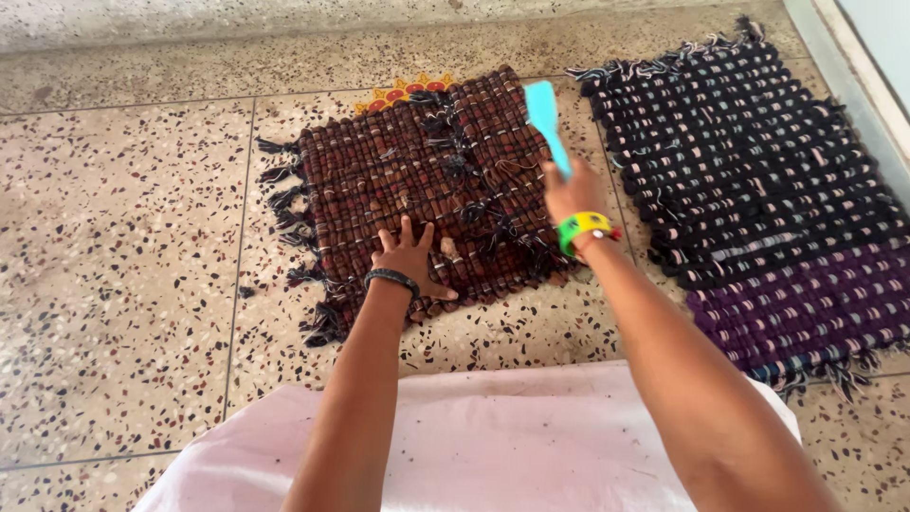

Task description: The person cleans a small brown mat by hand using a blue brush on a speckled floor, while two other woven mats are visible nearby.

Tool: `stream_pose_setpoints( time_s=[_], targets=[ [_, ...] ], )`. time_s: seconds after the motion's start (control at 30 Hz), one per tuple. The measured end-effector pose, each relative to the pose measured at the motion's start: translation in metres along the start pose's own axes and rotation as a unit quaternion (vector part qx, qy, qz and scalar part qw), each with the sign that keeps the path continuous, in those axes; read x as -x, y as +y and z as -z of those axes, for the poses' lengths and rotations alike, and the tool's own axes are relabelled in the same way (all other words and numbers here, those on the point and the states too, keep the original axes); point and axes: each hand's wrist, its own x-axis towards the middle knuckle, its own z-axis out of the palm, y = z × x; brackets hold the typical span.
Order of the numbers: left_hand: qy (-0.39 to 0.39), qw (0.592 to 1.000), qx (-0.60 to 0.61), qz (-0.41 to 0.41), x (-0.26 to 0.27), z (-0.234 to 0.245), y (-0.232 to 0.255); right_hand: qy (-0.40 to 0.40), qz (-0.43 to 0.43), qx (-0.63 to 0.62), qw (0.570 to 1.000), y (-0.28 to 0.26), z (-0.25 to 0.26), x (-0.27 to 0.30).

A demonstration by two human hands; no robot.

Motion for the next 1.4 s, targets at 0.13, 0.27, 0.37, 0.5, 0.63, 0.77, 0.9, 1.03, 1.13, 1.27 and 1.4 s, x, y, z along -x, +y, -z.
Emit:
stream_pose_setpoints(
  time_s=[0.13,0.27,0.37,0.5,0.63,0.77,0.9,1.03,1.13,1.27,1.4],
  targets=[
    [-0.010,1.000,-0.017,0.004,0.006,0.004,-0.002,-0.100,-0.023,-0.180,0.978,-0.067,-0.048,0.008],
    [-0.017,1.000,-0.009,0.010,0.004,0.005,0.002,0.057,0.202,-0.134,0.968,-0.094,-0.096,0.000],
    [0.001,1.000,0.007,0.004,0.005,0.002,0.002,0.042,0.145,-0.076,0.986,-0.109,-0.115,-0.005],
    [0.000,1.000,0.002,0.001,0.004,0.002,0.003,-0.056,0.152,-0.031,0.986,-0.131,-0.132,0.010],
    [0.003,1.000,0.009,-0.001,0.006,0.003,0.002,-0.130,0.215,-0.057,0.966,-0.138,-0.132,0.025],
    [0.001,1.000,0.027,0.004,0.008,0.005,0.004,-0.038,0.140,-0.005,0.989,-0.111,-0.106,-0.003],
    [-0.013,1.000,0.020,0.013,0.008,0.007,0.006,-0.012,0.126,0.028,0.992,-0.111,-0.106,0.004],
    [-0.009,1.000,0.013,0.008,0.001,0.001,0.005,-0.179,0.161,-0.046,0.970,-0.137,-0.135,0.042],
    [-0.007,1.000,0.015,0.011,0.001,0.001,0.006,-0.135,0.262,-0.012,0.956,-0.134,-0.130,0.039],
    [-0.010,1.000,0.023,0.018,0.002,0.013,0.003,-0.055,0.172,0.035,0.983,-0.097,-0.096,0.017],
    [-0.016,1.000,0.020,0.018,-0.007,0.020,0.000,0.011,0.167,0.058,0.984,-0.084,-0.092,0.014]
  ],
)
